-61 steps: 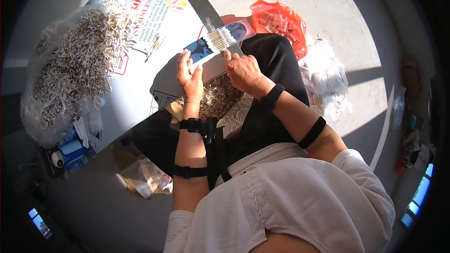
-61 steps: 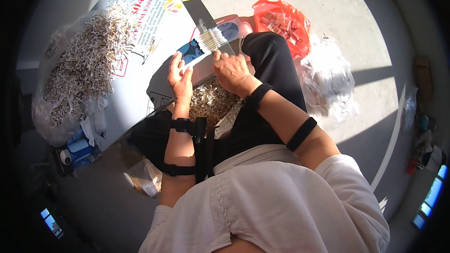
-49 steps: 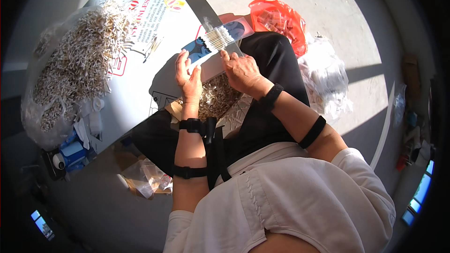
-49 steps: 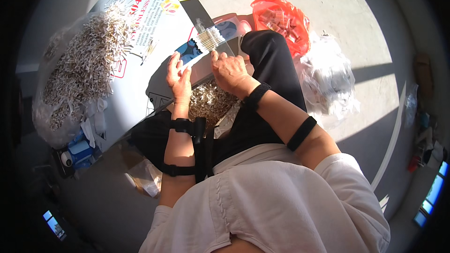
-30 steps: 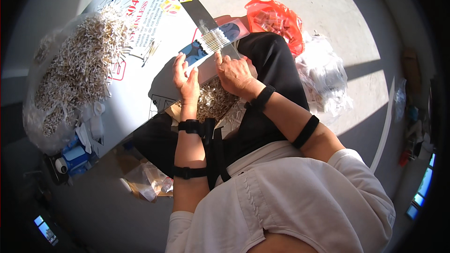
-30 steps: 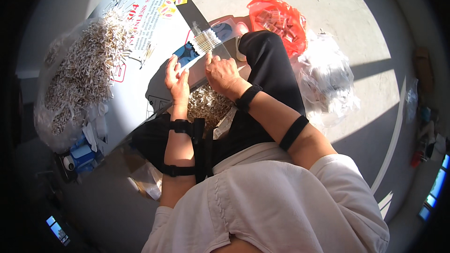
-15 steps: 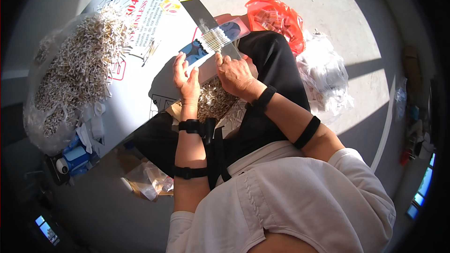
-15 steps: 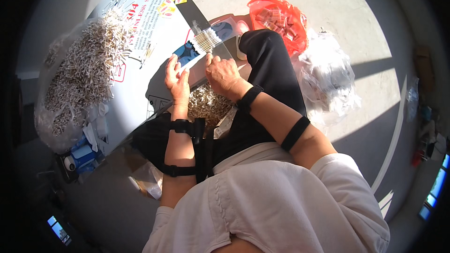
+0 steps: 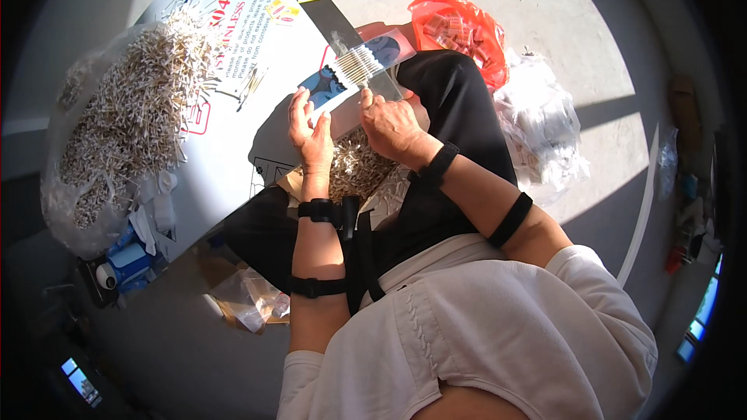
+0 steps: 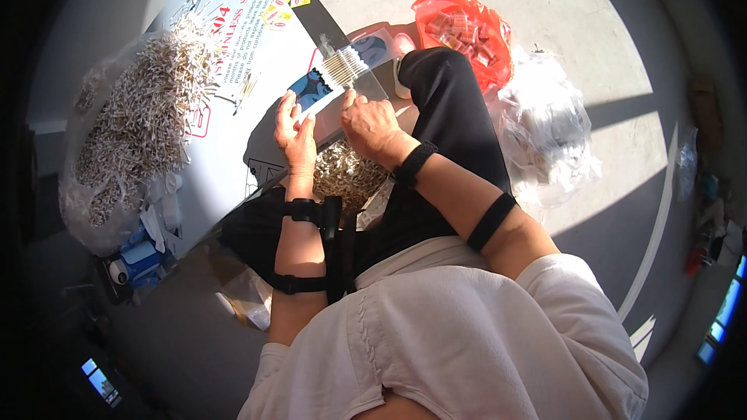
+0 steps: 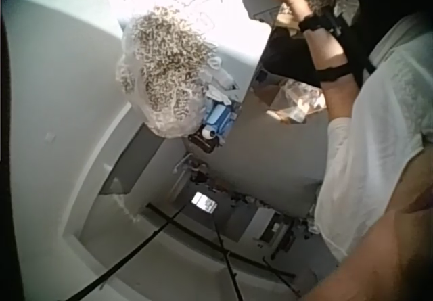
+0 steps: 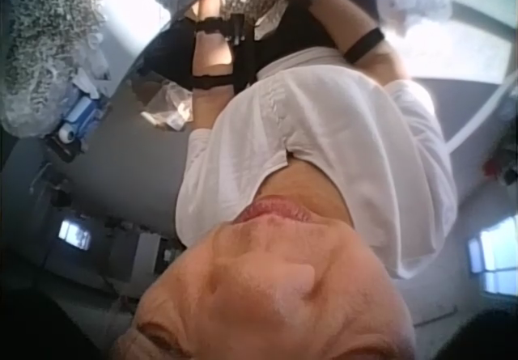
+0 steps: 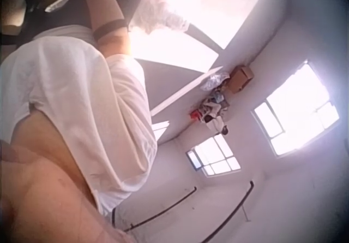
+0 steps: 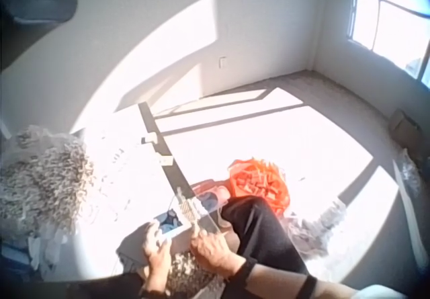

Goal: Arranging cotton swabs from a bulk plastic bag into a sorting template for packaging.

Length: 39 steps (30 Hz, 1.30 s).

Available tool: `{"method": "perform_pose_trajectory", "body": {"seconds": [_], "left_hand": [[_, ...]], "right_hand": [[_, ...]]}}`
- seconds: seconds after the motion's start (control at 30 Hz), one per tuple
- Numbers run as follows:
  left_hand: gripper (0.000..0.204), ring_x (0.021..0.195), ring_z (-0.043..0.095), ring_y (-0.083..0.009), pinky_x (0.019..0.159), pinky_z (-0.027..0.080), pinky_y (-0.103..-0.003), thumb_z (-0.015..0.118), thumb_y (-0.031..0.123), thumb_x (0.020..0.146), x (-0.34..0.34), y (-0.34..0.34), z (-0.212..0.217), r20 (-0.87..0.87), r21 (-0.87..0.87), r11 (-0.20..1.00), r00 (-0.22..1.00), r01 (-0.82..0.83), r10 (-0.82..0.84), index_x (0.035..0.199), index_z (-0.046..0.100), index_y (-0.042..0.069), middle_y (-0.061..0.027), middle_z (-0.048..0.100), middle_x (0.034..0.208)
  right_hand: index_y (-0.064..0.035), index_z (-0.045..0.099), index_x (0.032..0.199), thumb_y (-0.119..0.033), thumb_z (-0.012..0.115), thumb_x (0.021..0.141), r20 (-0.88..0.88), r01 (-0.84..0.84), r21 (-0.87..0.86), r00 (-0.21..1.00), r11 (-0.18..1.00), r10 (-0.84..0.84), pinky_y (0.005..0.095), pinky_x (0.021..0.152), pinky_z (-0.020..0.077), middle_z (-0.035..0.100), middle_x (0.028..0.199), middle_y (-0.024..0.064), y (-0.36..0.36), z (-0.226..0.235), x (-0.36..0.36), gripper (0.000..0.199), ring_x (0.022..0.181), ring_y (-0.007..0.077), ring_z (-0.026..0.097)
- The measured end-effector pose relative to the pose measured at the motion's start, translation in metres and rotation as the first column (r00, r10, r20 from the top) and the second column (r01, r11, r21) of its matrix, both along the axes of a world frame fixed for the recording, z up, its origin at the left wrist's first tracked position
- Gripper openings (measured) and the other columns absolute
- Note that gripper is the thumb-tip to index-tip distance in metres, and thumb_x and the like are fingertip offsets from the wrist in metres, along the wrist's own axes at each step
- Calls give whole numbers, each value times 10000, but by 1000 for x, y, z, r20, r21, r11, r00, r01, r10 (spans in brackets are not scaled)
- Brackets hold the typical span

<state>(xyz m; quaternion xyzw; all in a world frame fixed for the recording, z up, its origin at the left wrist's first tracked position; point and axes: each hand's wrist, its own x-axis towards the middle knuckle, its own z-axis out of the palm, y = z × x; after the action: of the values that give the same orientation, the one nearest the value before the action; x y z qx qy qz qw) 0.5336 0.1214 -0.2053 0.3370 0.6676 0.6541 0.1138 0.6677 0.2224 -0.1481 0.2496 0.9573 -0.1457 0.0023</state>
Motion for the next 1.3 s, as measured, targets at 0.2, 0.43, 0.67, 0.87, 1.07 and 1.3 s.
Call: {"method": "perform_pose_trajectory", "body": {"seconds": [0.2,0.43,0.67,0.87,1.07,1.3], "left_hand": [[545,1295,467,-252,1105,388,-402,603,-115,806,0,-1,1,9,-2,1000,1000,6,-6,1333,495,-25,-150,451,1409],[543,1292,472,-251,1105,391,-396,606,-115,806,1,0,4,-14,-35,999,1000,4,-4,1330,496,-25,-151,449,1411],[541,1287,478,-252,1101,396,-394,602,-118,808,1,0,4,-1,-17,1000,1000,-2,2,1329,497,-18,-148,460,1402],[539,1289,474,-252,1099,396,-394,604,-117,809,1,-1,4,-12,-40,999,1000,1,-2,1329,498,-18,-146,453,1405],[541,1285,477,-252,1094,399,-398,602,-117,810,1,0,3,-17,-2,1000,1000,1,-1,1332,496,-20,-147,460,1398],[540,1289,474,-253,1100,395,-403,594,-121,806,2,0,6,7,-19,1000,1000,-2,2,1329,498,-23,-149,459,1399]], "right_hand": [[155,372,1321,-71,495,806,-43,62,-134,997,989,-68,427,645,539,678,847,227,1,7,1,575,736,363,685],[154,359,1339,-81,489,807,-11,57,-107,998,993,-58,437,635,536,682,825,228,3,3,0,595,725,365,685],[162,357,1356,-81,487,799,-28,53,-110,998,993,-57,437,611,531,676,757,218,4,4,0,622,684,363,681],[184,381,1324,-80,491,803,-13,12,-78,1000,997,-13,425,590,529,676,730,207,6,6,4,595,654,350,681],[199,396,1305,-75,494,809,49,-15,-62,999,998,18,416,575,530,682,733,196,1,9,7,575,646,334,685],[139,363,1378,-75,490,810,63,34,-92,998,995,-28,423,605,534,681,735,193,8,12,6,620,664,334,687]]}}
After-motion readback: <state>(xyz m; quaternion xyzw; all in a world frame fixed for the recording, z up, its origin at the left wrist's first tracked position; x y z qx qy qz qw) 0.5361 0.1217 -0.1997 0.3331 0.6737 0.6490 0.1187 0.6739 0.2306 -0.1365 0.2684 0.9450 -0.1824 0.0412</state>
